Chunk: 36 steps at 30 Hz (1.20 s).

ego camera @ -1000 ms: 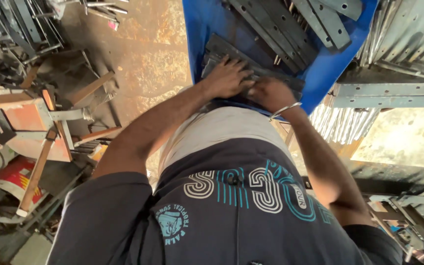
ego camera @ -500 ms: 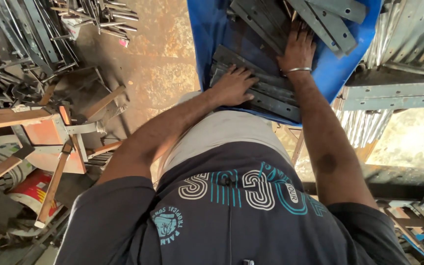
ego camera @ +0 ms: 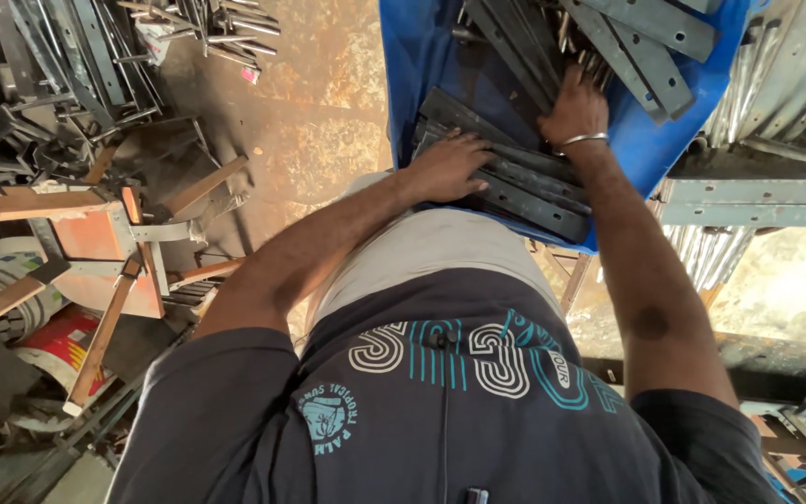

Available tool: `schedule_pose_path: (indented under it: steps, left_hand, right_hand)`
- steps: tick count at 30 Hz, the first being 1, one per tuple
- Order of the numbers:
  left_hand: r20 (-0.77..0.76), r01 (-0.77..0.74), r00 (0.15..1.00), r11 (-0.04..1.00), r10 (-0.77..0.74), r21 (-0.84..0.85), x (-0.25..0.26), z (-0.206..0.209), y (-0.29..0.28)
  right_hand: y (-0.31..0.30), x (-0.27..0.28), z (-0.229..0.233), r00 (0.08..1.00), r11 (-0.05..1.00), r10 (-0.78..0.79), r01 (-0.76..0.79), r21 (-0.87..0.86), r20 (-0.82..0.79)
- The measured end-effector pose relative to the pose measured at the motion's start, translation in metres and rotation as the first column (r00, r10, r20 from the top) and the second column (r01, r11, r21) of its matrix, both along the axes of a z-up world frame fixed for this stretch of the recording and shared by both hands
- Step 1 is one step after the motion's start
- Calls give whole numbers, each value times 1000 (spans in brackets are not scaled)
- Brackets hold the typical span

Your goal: Sort and place metal bolts and plates into a blue plastic bin.

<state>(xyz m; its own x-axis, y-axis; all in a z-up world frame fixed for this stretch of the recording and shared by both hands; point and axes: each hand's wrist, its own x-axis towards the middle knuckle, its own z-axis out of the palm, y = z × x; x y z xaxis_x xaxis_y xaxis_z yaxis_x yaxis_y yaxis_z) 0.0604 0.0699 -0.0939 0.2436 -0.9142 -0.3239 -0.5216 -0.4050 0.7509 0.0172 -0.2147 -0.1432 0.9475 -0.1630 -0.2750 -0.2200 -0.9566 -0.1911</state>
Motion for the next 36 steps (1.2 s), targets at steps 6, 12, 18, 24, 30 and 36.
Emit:
schedule_pose_path:
  steps: [6, 12, 18, 24, 30, 36]
  left_hand:
    - [42, 16, 999, 1000, -16, -10, 4, 8, 0]
    - [56, -11, 998, 995, 17, -103, 1, -11, 1]
    - [38, 7, 999, 999, -5, -48, 8, 9, 3]
    - [65, -12, 998, 986, 23, -164, -1, -11, 7]
    - [-499, -68, 866, 995, 22, -73, 37, 82, 2]
    - [-39, -213, 976, 892, 216, -398, 58, 8, -55]
  right_hand:
    - [-26, 3, -15, 994, 990, 26, -11, 141, -108]
    - [-24, 10, 0, 986, 977, -26, 60, 206, -166]
    - [-9, 13, 45, 994, 981, -26, 46, 186, -108]
    - [5, -5, 96, 966, 980, -8, 59, 188, -259]
    - [31, -26, 132, 943, 967, 107, -24, 255, -316]
    - [39, -52, 112, 930, 960, 216, -147, 238, -297]
